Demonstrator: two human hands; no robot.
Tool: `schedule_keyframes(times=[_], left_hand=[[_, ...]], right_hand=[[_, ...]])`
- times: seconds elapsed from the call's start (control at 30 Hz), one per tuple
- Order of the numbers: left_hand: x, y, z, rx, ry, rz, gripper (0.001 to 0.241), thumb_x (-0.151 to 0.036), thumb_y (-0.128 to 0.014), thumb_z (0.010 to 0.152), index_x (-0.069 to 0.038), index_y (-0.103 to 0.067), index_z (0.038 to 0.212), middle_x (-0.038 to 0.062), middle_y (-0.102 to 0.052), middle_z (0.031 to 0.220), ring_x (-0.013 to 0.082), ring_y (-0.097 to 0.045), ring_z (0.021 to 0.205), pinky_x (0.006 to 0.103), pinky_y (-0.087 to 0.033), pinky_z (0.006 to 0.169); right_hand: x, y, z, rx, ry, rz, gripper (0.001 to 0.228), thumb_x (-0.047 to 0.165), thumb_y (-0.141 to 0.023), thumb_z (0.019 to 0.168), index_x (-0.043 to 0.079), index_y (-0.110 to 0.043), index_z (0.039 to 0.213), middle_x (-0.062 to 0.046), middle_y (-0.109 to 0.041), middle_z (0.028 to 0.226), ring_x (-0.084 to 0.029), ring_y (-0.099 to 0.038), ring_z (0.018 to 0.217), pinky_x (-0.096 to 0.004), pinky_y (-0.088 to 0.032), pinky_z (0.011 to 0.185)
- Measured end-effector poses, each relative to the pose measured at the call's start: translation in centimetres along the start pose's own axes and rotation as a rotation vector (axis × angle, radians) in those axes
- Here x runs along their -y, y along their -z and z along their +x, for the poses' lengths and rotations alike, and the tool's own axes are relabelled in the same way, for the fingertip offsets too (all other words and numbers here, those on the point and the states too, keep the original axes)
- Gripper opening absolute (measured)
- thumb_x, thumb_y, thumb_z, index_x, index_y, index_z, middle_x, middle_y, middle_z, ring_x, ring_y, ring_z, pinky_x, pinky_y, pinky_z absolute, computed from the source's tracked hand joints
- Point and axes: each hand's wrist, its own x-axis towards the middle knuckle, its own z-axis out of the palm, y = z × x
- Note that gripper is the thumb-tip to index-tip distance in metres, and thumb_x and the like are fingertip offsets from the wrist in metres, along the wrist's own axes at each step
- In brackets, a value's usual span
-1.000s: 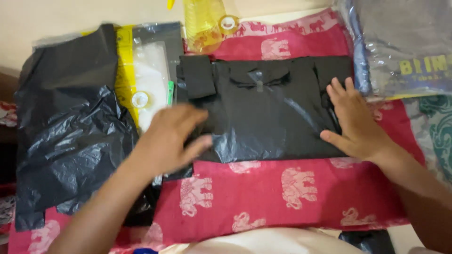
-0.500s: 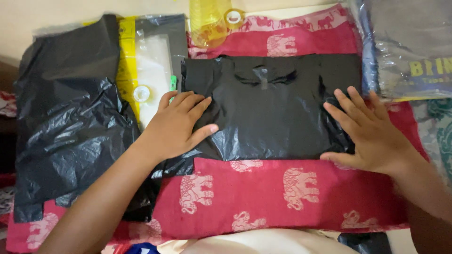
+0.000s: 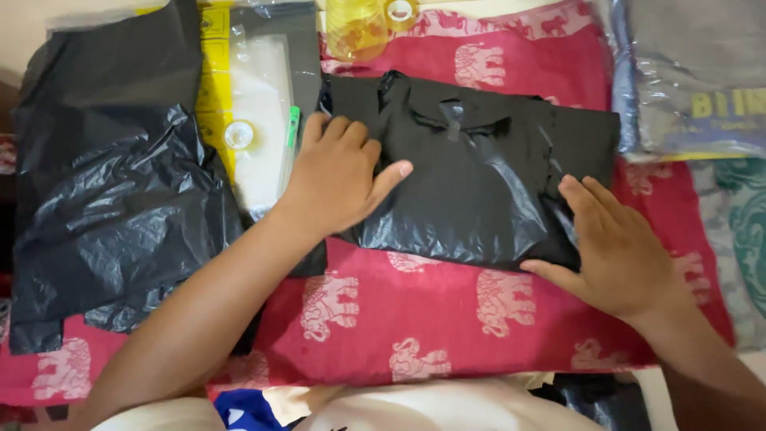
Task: The person folds a black plastic bag containing an item on a red patterned cloth. They then use a roll of clear tape to seal the bag, pressing the tape down with their fingers. The person continues to fold and adjust the bag to make it compact.
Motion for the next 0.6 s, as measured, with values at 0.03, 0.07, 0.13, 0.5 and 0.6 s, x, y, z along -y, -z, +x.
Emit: schedule_keyframes(times=[0.03, 0.07, 0.13, 0.5, 0.6], left_hand=[[0.3, -0.8, 0.2, -0.008, -0.007, 0.0, 0.053, -0.047, -0.055, 0.106, -0.003, -0.072, 0.083, 0.016, -0.06, 0.088, 0.0341, -0.054, 0.087, 0.0472, -0.035, 0.099], [0.5, -1.6, 0.5, 0.032, -0.009, 0.06, 0.057, -0.051, -0.052, 0.107, -0.005, -0.074, 0.081, 0.016, -0.064, 0.084, 0.0347, -0.056, 0.081, 0.0474, -0.036, 0.097], [0.7, -2.9, 1.0, 0.068, -0.011, 0.118, 0.061, -0.054, -0.049, 0.108, -0.007, -0.075, 0.079, 0.016, -0.067, 0.079, 0.0353, -0.058, 0.076, 0.0476, -0.037, 0.096], [-1.2, -8.0, 0.1, 0.152, 0.217, 0.107, 0.075, -0.062, -0.036, 0.106, 0.004, -0.069, 0.121, 0.033, -0.046, 0.149, 0.0506, -0.028, 0.144, 0.0594, -0.022, 0.109], [-1.1, -6.2, 0.0, 0.325, 0.213, -0.117, 0.083, -0.065, -0.033, 0.103, 0.008, -0.058, 0.132, 0.026, -0.02, 0.167, 0.0421, -0.014, 0.153, 0.0582, -0.019, 0.111]], right_hand=[[0.8, 0.2, -0.2, -0.006, -0.004, -0.008, 0.103, 0.053, -0.081, 0.07, -0.012, -0.046, 0.142, -0.028, -0.058, 0.142, -0.047, -0.059, 0.132, -0.048, -0.049, 0.104], [1.5, 0.4, -0.4, 0.008, -0.06, -0.006, 0.099, 0.054, -0.08, 0.071, -0.012, -0.049, 0.138, -0.029, -0.059, 0.141, -0.048, -0.058, 0.131, -0.048, -0.049, 0.105], [3.3, 0.8, -0.8, 0.02, -0.116, -0.009, 0.095, 0.056, -0.079, 0.073, -0.012, -0.053, 0.134, -0.03, -0.06, 0.141, -0.048, -0.058, 0.131, -0.048, -0.048, 0.106], [8.5, 7.5, -1.6, 0.448, 0.17, 0.452, 0.088, 0.06, -0.079, 0.078, 0.01, -0.051, 0.145, -0.007, -0.068, 0.127, -0.026, -0.066, 0.108, -0.038, -0.053, 0.087], [6.5, 8.5, 1.8, 0.198, 0.17, 0.508, 0.049, 0.038, -0.072, 0.085, 0.006, -0.068, 0.123, -0.01, -0.071, 0.122, -0.026, -0.069, 0.103, -0.037, -0.054, 0.088]])
